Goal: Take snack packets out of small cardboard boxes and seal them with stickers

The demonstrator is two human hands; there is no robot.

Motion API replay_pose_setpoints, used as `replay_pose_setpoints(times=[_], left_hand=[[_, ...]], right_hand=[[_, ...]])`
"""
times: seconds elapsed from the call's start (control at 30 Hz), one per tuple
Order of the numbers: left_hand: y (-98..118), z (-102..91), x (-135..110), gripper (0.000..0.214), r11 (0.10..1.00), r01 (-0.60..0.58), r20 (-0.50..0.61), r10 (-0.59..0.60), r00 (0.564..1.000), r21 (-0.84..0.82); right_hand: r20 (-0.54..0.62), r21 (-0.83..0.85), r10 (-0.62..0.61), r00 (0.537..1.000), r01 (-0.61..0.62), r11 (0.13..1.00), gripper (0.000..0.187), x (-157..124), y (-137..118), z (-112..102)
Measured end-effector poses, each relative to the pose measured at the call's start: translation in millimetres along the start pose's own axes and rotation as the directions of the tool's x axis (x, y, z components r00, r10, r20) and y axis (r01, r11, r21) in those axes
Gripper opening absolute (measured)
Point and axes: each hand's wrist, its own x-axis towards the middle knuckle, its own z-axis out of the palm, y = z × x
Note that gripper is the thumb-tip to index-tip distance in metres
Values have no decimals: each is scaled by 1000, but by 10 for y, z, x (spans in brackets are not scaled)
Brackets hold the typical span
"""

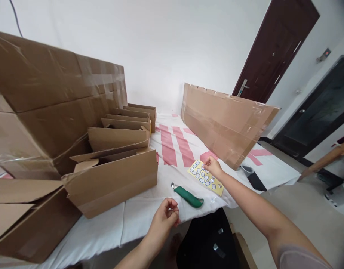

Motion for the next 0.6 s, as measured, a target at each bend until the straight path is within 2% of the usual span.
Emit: replay_pose_setpoints(times=[0.07,0.17,0.37,0.6], left_hand=[[3,12,5,20,1000,-2,-6,2,1000,-9],[4,8,23,21,1000,12,8,-12,1000,3],[-43,-81,65,20,999,-20,-25,21,999,27],[-61,-80,85,18,999,-2,-17,2,1000,35]], right_hand=[[-23,-79,40,999,-42,996,23,220,58,-19],[-45,-173,98,994,-104,979,28,372,137,60],[-113,-312,210,971,-236,920,27,404,276,133],[-150,-412,177,973,-224,883,30,438,334,40]])
